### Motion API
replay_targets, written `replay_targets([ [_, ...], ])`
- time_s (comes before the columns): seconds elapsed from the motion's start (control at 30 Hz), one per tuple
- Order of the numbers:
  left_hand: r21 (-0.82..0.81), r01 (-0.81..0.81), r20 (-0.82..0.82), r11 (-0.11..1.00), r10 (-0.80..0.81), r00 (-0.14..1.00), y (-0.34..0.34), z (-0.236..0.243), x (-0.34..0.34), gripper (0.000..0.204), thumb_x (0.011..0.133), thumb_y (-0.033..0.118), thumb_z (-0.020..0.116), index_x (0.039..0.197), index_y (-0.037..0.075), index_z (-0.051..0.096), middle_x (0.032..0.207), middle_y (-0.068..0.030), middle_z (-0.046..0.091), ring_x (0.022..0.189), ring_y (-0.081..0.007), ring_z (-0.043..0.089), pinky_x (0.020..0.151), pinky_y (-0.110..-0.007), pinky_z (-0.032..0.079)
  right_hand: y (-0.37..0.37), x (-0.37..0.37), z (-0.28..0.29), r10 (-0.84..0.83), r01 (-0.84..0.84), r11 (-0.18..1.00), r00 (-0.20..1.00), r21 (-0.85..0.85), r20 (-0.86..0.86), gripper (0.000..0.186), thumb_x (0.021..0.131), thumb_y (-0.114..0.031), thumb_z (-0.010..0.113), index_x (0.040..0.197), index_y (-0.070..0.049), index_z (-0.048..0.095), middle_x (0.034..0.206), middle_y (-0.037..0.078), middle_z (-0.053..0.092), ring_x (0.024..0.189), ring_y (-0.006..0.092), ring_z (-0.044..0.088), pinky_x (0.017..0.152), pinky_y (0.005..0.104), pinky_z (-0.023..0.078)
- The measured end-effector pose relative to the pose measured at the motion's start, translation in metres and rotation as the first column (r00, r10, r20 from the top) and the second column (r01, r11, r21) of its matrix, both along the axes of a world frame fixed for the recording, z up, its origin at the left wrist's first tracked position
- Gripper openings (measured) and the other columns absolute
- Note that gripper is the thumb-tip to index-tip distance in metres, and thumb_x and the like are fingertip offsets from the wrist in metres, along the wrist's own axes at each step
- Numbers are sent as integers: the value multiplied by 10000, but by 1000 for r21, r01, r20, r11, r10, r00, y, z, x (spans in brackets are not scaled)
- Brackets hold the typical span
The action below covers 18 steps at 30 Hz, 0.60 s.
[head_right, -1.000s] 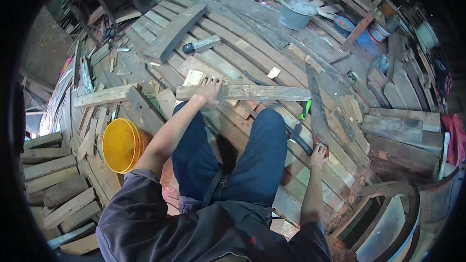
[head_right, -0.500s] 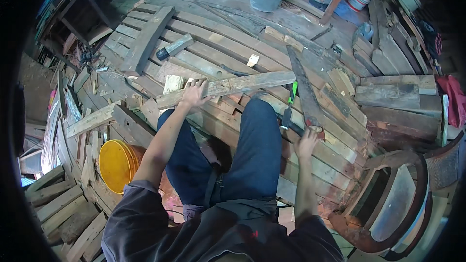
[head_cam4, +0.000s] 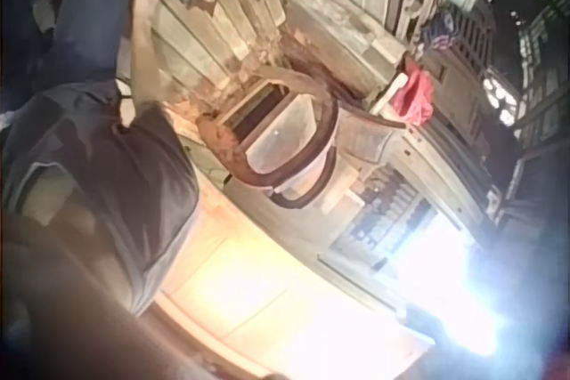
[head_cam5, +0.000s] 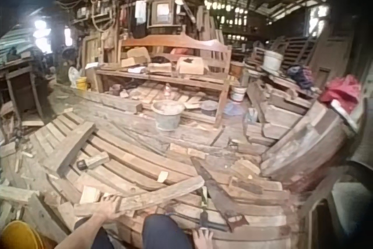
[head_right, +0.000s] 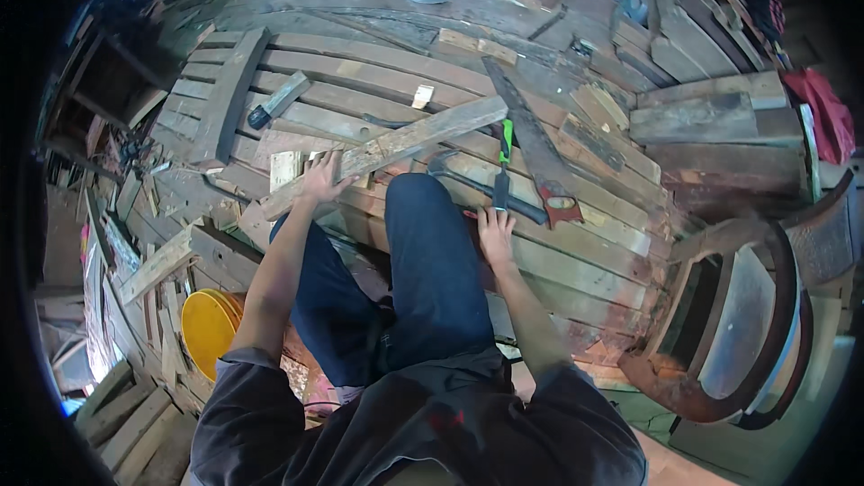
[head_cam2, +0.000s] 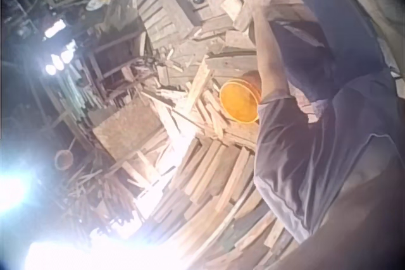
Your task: Sawing a piece of wood by hand while sitting on the floor of a workshop.
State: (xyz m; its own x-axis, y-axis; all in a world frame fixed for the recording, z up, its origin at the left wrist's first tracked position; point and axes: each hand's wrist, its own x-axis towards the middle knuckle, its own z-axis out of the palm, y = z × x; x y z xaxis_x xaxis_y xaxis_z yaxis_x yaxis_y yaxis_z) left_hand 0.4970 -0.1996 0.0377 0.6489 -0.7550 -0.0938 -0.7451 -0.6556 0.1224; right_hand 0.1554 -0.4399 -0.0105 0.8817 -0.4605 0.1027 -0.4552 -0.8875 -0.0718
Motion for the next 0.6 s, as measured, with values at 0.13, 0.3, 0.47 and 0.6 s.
replay_targets([
  [0.13,-7,-16,2,1000,16,1000,-1,-2,0,871,785,680,536,1369,49,392,1381,-168,450,1290,-366,394,1040,-560,310,-8,8,15,100,-99,995,994,11,-48,248,851,-86,456,1063,-24,567,1087,128,552,1073,309,485,928,482,362],
  [0.3,41,-42,-16,998,42,999,-3,-2,0,868,794,653,553,1384,46,358,1394,-174,427,1296,-374,376,1039,-559,313,-15,-31,32,187,-188,981,982,58,13,321,802,-179,597,1059,13,584,1095,184,561,1066,347,522,906,442,418],
  [0.47,-31,-31,-15,999,31,999,-4,4,0,823,793,629,564,1340,34,409,1342,-189,475,1270,-380,412,1046,-549,308,-42,-103,51,63,-61,995,998,73,-26,255,806,-139,596,1023,-5,580,1033,191,568,994,367,535,861,461,439],
  [0.6,-45,-18,26,999,19,999,-1,2,2,780,794,612,572,1305,37,437,1292,-198,509,1235,-398,432,1027,-557,312,-43,-118,61,-30,26,985,999,172,21,266,766,-111,609,1003,2,568,968,189,583,970,390,535,875,464,437],
])
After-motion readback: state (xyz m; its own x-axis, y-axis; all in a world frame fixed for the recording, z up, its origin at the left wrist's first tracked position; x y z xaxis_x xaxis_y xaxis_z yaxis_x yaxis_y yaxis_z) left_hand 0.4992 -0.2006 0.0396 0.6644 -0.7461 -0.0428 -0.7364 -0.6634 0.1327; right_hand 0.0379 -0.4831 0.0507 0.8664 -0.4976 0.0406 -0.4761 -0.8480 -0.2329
